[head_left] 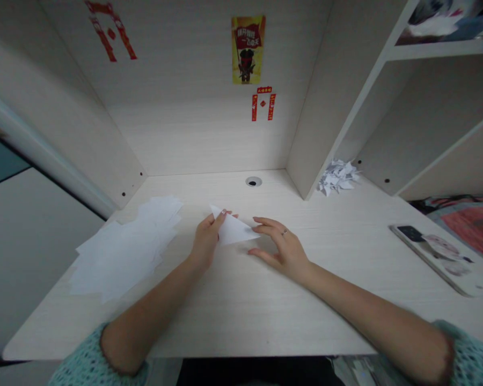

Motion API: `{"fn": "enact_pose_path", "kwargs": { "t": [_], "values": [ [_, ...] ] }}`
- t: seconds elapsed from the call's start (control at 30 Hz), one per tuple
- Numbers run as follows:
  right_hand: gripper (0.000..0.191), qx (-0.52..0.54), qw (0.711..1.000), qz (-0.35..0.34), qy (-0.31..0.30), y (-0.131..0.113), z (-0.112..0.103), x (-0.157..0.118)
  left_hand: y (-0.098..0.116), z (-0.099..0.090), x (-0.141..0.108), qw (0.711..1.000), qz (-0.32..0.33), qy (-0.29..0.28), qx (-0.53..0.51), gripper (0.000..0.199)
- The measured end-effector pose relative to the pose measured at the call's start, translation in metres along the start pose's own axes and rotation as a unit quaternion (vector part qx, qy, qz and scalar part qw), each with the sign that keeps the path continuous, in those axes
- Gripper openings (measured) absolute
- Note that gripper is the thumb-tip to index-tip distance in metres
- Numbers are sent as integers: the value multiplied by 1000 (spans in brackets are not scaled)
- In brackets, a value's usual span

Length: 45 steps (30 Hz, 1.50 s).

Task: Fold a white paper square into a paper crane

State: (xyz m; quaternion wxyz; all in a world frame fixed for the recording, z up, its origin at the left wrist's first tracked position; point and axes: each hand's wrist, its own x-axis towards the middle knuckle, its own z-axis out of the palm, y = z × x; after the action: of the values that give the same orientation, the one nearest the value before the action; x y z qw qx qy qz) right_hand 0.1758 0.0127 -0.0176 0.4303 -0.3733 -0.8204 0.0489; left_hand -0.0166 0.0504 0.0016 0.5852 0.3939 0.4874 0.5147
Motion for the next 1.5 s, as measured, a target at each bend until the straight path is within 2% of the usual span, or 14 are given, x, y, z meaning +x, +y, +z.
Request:
{"fn": "enact_pose_path", "kwargs": {
  "t": [0.1,0.27,0.4,0.5,0.6,0.77,0.9,1.07,1.17,1.33,1.5],
  "values": [
    [44,-3,1000,-2,-21,3,2,0,-3,0,-2,998,-27,-52,12,43],
    [30,31,999,15,-5,9,3,0,-5,-1,-1,994,-43,-97,11,51],
    [20,41,996,80,-3,10,0,0,-1,0,-2,991,-40,-130,10,56],
    [16,47,988,144,8,10,0,0,2,2,-6,987,-34,-156,30,52],
    [11,73,982,171,31,10,2,0,4,3,-9,982,-36,-177,55,50],
    [13,89,976,195,32,11,5,1,5,3,-11,980,-30,-191,35,55],
    [17,87,978,188,31,13,5,0,8,4,-13,975,-35,-209,62,50],
    [17,73,981,182,13,14,4,0,7,7,-15,978,-45,-190,74,53],
    [17,70,977,202,9,12,3,2,3,8,-14,980,-36,-185,69,50],
    [25,157,952,260,26,16,7,3,-5,7,-9,983,-30,-148,105,27],
    [33,292,902,316,34,27,15,2,-12,3,-5,971,17,-178,160,25]
  ]
}}
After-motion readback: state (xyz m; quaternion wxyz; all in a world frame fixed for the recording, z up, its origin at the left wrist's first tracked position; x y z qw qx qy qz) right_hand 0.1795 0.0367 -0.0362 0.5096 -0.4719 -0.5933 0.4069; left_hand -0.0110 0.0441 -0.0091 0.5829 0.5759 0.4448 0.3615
